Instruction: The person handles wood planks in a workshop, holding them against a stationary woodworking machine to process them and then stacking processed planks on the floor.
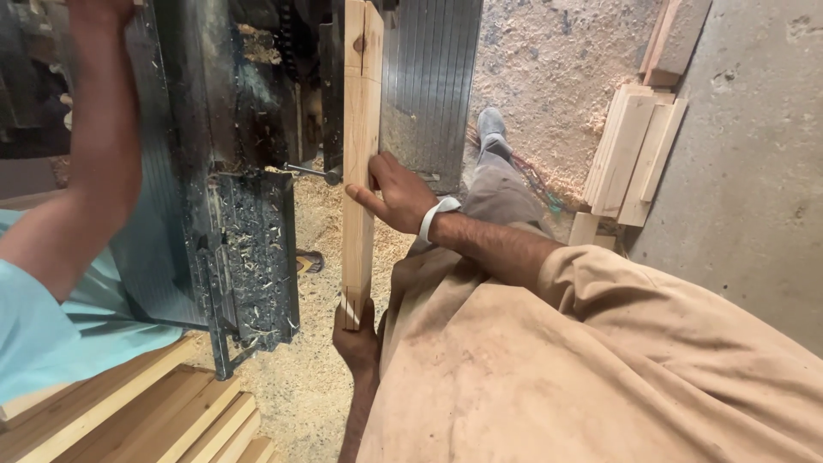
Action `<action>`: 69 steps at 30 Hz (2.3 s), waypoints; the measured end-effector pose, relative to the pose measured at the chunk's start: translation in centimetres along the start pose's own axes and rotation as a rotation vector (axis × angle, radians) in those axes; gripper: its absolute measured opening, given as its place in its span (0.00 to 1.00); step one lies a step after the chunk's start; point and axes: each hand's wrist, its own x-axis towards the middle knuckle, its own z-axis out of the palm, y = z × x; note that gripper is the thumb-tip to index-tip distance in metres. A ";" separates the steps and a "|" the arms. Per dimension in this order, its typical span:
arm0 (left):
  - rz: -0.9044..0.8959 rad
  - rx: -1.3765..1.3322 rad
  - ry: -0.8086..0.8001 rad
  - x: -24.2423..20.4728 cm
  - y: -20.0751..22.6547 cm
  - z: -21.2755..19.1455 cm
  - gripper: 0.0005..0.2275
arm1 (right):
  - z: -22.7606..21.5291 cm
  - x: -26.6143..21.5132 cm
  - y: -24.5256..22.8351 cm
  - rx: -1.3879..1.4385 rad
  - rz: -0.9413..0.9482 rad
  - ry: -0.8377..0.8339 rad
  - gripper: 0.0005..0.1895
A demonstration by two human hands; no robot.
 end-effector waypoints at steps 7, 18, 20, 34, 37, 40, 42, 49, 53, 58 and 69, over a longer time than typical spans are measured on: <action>0.342 0.359 0.007 -2.8 4.1 -0.7 0.19 | -2.1 0.6 -1.9 0.118 0.026 -0.020 0.29; 0.584 0.236 0.144 -5.2 10.7 -1.4 0.23 | -6.0 2.7 -4.8 0.256 0.031 -0.054 0.33; 0.640 0.312 0.171 -5.5 12.3 -1.4 0.23 | -6.6 2.9 -4.9 0.272 -0.011 -0.070 0.35; 0.813 1.003 0.170 -7.7 24.1 0.8 0.22 | -9.3 4.6 -5.9 0.353 -0.058 -0.111 0.40; 0.701 0.977 0.205 -7.8 25.7 1.6 0.24 | -10.0 4.7 -6.2 0.318 -0.108 -0.109 0.40; 0.708 0.871 0.163 -8.1 27.1 2.5 0.25 | -10.5 5.0 -6.8 0.316 -0.128 -0.091 0.41; 0.712 0.971 0.184 -8.0 28.3 2.8 0.26 | -10.9 5.1 -7.1 0.332 -0.115 -0.081 0.41; 0.713 1.077 0.196 -7.8 32.5 4.9 0.29 | -11.8 6.3 -7.7 0.428 -0.046 -0.082 0.42; 0.653 1.227 0.218 -7.7 35.4 6.7 0.28 | -12.4 7.0 -7.8 0.483 -0.050 -0.072 0.43; 0.714 1.121 0.126 -7.4 37.5 8.9 0.27 | -12.9 7.8 -7.6 0.525 -0.042 -0.057 0.43; 0.688 1.375 0.156 -6.8 41.7 13.4 0.25 | -13.7 9.3 -7.1 0.560 0.005 -0.037 0.42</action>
